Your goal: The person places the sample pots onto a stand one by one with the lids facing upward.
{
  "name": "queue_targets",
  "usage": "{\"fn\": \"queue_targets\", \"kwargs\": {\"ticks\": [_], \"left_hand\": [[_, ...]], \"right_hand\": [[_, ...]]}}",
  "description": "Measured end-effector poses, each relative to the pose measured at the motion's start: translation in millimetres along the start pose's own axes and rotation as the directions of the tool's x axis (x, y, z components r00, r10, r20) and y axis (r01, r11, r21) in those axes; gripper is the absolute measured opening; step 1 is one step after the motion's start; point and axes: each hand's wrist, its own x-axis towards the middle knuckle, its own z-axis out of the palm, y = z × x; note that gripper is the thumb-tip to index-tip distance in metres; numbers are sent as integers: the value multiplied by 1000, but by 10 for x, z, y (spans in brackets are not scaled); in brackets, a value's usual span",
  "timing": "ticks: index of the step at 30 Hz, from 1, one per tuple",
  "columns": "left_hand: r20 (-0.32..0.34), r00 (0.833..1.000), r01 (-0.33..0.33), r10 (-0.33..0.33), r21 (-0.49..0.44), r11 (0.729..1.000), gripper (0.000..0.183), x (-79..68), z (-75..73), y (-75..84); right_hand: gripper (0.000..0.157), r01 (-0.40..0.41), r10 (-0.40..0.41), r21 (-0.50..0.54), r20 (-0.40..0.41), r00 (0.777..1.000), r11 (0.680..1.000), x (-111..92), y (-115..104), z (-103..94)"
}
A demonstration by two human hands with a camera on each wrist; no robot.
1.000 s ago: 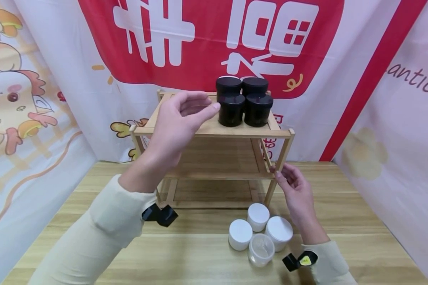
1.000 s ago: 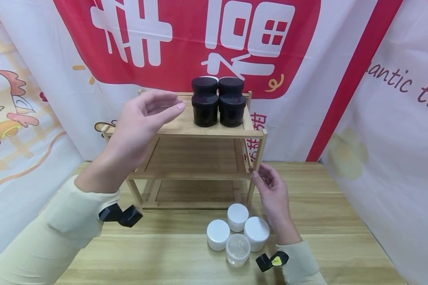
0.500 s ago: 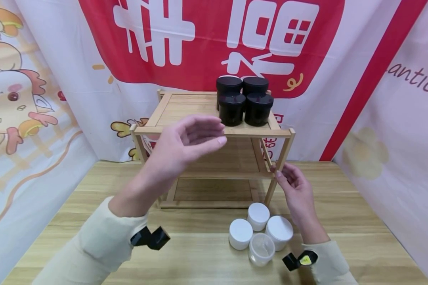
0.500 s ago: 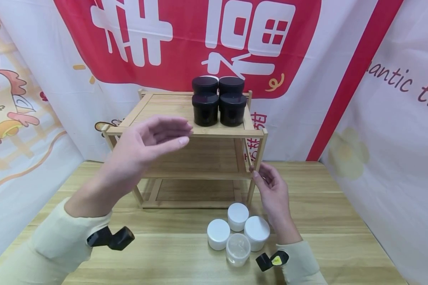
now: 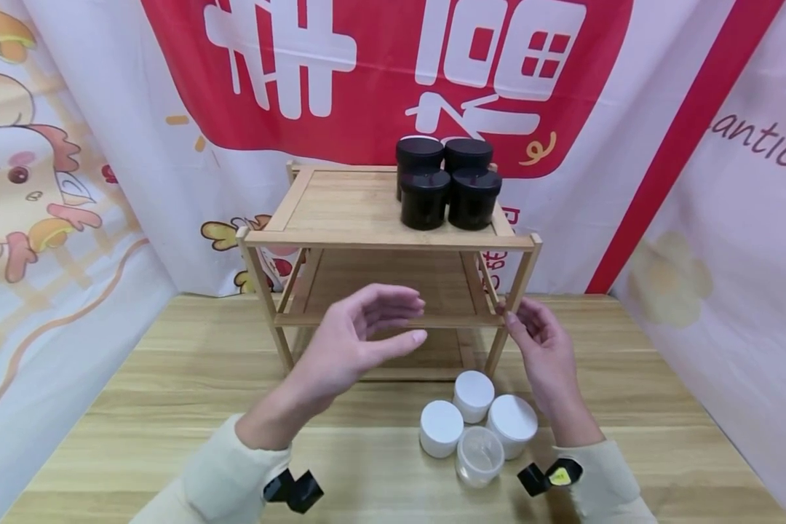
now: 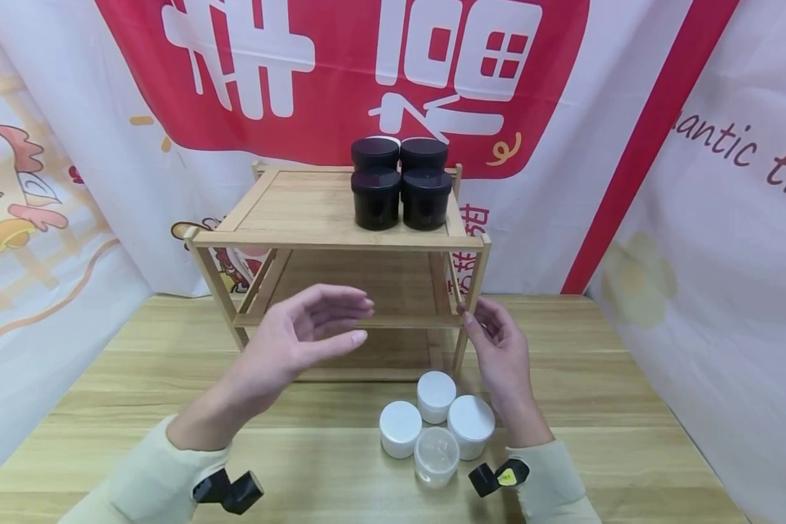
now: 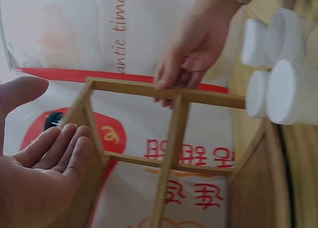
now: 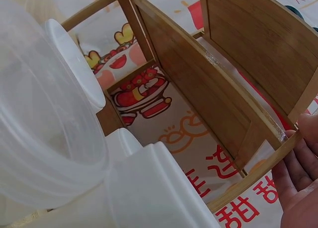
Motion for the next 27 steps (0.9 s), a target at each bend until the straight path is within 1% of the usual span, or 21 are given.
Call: {"fn": "queue_targets", "kwargs": {"ticks": [2,7,13,17,21,27], "left_hand": [[3,1000,2,-2,4,1000,51,-1,21,-98],[27,999,21,-21,18,1000,55,-31,80,-285],[52,998,37,-37,1,999,57,-144,173,-498],[68,996,53,-53,-3,999,58,-230,214,-648],[80,995,64,-63,-8,998,59,-288,242,-796],[100,988,116,-114,-17,993,60,-334,266,-975]], "right_hand": [[35,6,-6,11,-1,1000,1000,2,0,-5],[35,10,-10,25,8,1000,1000,-1,-6,-16],[37,-7,7,5,9,1000,1000,0,-19,-10],[37,0,0,5,10,1000,1000,0,-26,-4],[37,4,-4,8,14,1000,1000,-6,-32,-5],[39,-14,14,-10,18,1000,1000,-13,-40,0]]}}
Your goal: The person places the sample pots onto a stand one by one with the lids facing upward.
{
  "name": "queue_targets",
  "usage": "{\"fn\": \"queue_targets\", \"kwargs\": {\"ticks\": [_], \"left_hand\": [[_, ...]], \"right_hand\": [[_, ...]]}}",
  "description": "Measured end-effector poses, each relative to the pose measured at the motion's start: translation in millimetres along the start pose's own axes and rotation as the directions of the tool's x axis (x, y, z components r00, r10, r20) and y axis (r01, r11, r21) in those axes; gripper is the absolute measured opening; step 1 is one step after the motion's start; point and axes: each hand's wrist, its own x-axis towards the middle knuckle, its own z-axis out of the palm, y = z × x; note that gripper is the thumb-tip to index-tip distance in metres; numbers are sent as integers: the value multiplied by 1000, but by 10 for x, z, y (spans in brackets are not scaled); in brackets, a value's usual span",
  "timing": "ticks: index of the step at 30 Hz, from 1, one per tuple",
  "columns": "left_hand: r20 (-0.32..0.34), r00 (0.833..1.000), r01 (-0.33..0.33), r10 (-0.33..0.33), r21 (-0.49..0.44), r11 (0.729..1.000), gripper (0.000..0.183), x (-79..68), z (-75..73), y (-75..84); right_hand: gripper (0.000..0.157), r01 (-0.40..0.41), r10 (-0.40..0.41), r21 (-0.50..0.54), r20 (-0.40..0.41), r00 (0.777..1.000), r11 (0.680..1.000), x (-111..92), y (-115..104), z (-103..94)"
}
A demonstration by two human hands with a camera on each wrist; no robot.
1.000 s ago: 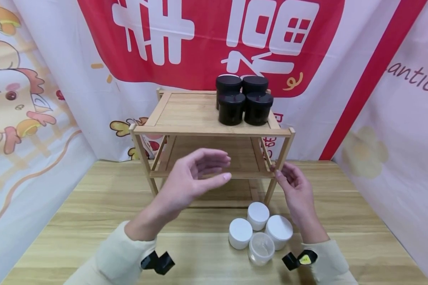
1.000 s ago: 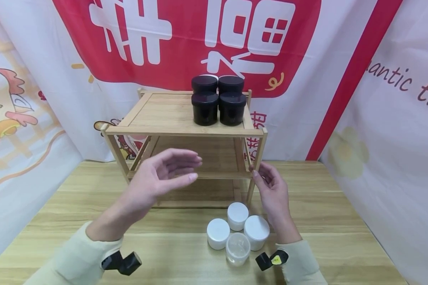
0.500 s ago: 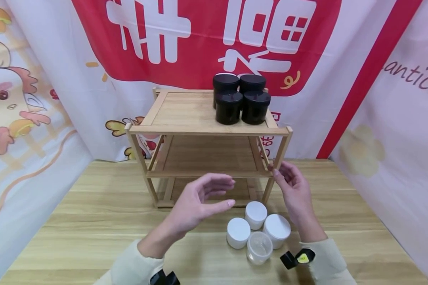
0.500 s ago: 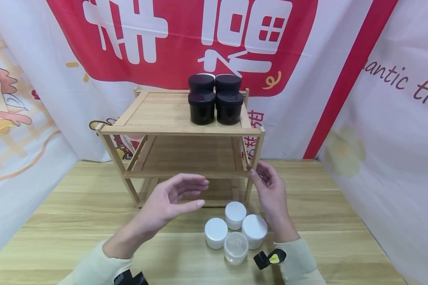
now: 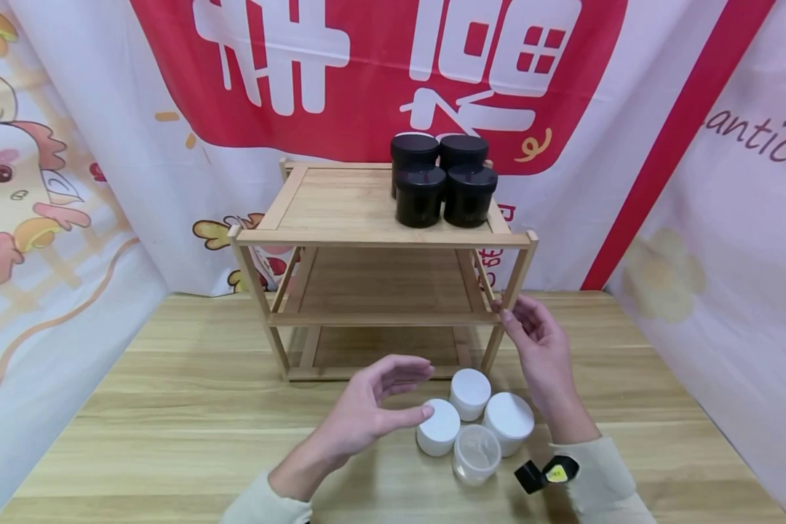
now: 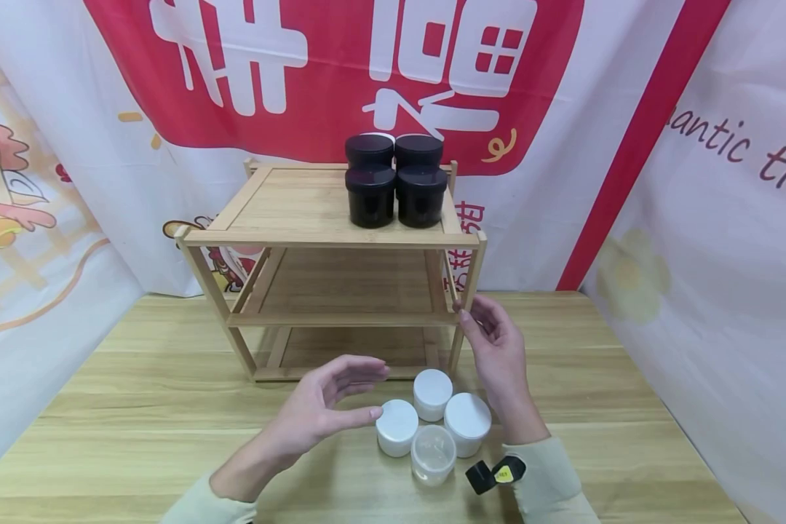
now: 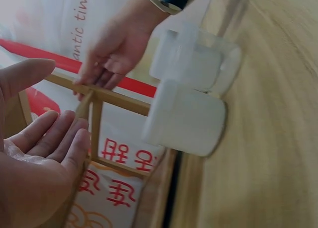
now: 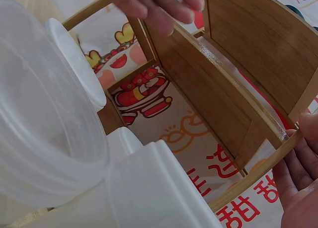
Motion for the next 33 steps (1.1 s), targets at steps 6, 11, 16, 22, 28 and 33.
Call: {"fn": "queue_targets", "kwargs": {"ticks": [6,11,16,22,28,33], "left_hand": [[12,999,37,-37,-30,999,64,15,-10,-164],[16,999,50,-49,-57,997,67,43,-31,-295],[23,997,81,-80,-74,994,67,64,-42,-403],[40,993,114,-110,-99,989,68,48,-38,-498],[34,992,120,-118,-89,989,70,53,-37,-536],[28,991,133,-131,-77,988,70,64,-31,-570]], "right_hand": [[40,-5,5,-7,5,1000,1000,3,-5,-5],[40,22,-22,4,6,1000,1000,9,19,-7],[38,27,-27,11,-1,1000,1000,10,22,-5],[38,6,-6,10,-3,1000,1000,-9,34,8],[41,-15,15,-9,-8,1000,1000,-3,29,3],[39,-5,5,-12,-15,1000,1000,-1,28,13]]}}
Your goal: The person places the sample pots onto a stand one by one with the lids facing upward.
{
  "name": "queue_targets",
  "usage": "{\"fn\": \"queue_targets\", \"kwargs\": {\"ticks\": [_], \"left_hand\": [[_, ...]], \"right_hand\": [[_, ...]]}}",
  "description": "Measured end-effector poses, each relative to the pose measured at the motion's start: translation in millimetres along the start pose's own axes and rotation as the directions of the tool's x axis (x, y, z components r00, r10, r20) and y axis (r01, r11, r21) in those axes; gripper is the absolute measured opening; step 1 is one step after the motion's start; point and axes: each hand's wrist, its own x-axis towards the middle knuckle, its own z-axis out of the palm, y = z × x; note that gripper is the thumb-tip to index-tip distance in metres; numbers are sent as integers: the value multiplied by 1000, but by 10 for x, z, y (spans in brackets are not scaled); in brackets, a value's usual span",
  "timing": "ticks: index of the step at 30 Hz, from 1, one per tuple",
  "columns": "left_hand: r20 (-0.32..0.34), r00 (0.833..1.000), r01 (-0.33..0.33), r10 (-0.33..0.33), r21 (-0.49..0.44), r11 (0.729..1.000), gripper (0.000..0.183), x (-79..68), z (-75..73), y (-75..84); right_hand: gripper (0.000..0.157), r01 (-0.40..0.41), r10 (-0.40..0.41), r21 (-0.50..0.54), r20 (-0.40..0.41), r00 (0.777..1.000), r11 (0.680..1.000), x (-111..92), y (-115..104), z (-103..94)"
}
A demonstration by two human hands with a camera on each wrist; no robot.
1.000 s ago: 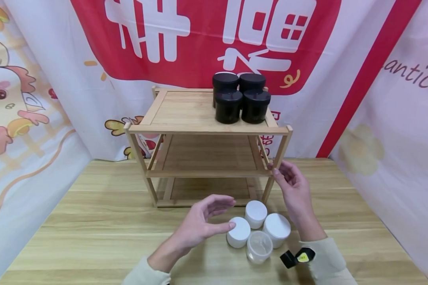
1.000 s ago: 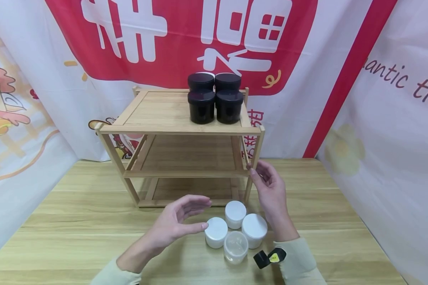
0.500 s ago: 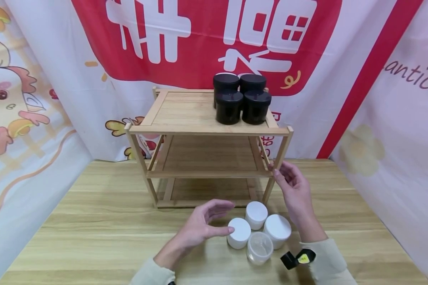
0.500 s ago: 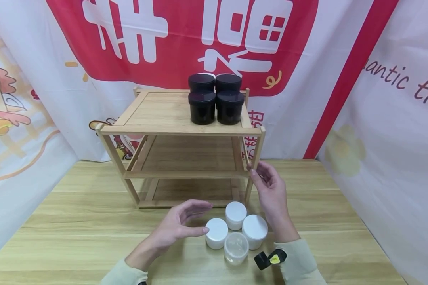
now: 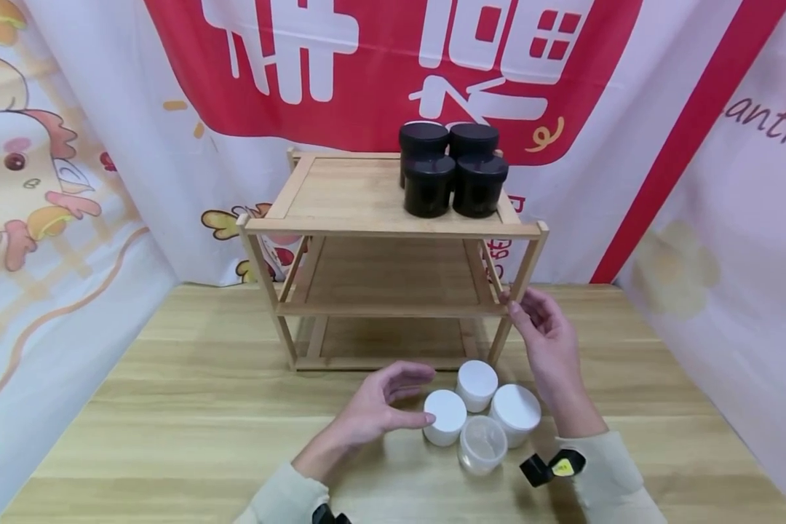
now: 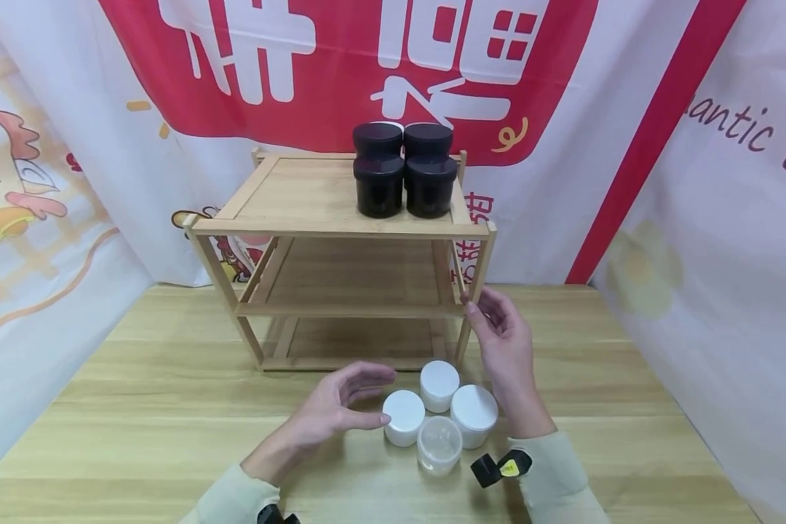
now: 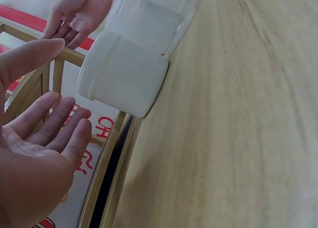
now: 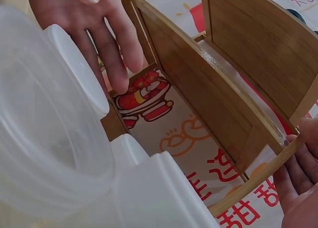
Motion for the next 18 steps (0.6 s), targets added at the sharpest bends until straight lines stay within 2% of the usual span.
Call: {"fn": "queue_targets", "kwargs": {"ticks": [8,18], "left_hand": [[30,999,12,-12,13,1000,72,2,1,-33],[27,999,25,-25,20,1000,72,36,26,-70]], "right_hand": [[37,-18,20,63,-23,1000,998,-33,-29,48],[39,-14,15,31,-30,999,999,-31,-21,60]]}}
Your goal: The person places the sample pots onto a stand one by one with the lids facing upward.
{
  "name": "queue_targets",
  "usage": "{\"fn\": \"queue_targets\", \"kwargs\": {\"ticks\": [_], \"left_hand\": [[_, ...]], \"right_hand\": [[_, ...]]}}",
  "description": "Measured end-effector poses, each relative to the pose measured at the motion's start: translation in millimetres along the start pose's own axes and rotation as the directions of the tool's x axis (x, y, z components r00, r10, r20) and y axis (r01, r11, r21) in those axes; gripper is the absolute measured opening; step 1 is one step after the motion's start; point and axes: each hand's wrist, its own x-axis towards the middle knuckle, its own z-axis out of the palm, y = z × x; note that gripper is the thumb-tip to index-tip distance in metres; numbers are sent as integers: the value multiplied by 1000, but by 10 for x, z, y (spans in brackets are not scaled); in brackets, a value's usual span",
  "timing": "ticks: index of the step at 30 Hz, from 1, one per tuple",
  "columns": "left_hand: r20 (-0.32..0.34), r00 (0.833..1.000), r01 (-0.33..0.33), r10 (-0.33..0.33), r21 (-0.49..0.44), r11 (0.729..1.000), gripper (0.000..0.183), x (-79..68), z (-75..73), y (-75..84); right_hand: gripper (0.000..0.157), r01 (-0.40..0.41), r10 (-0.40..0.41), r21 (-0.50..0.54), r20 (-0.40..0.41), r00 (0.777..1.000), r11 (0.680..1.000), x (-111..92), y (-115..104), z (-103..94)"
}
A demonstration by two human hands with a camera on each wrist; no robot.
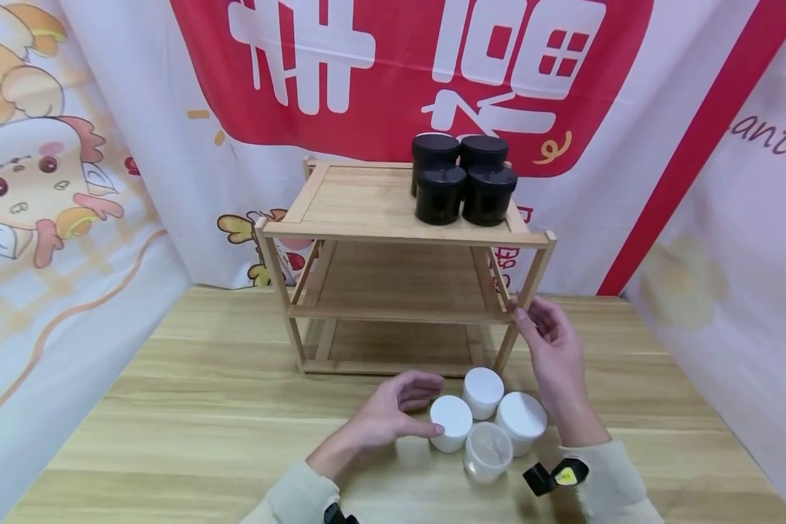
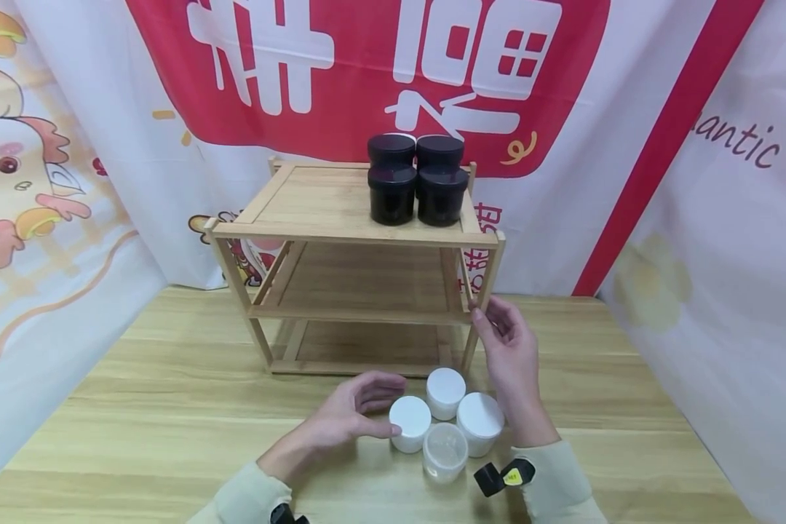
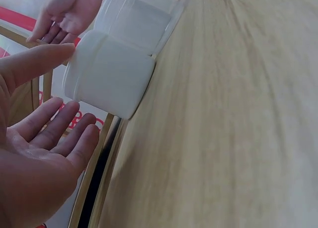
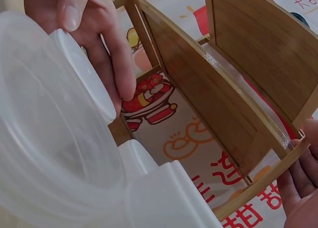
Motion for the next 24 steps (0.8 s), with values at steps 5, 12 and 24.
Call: {"fn": "queue_targets", "kwargs": {"ticks": [5,12,24], "left_hand": [[16,1000,7,-7,2,1000,73,8,15,5],[71,997,14,-16,26,1000,75,-2,54,-39],[23,999,42,-44,83,996,72,11,121,-42]], "right_hand": [[37,-7,8,24,-15,1000,1000,12,1,-3],[33,1,0,30,-26,1000,1000,15,14,-7],[31,-7,7,43,-14,1000,999,10,-4,-12]]}}
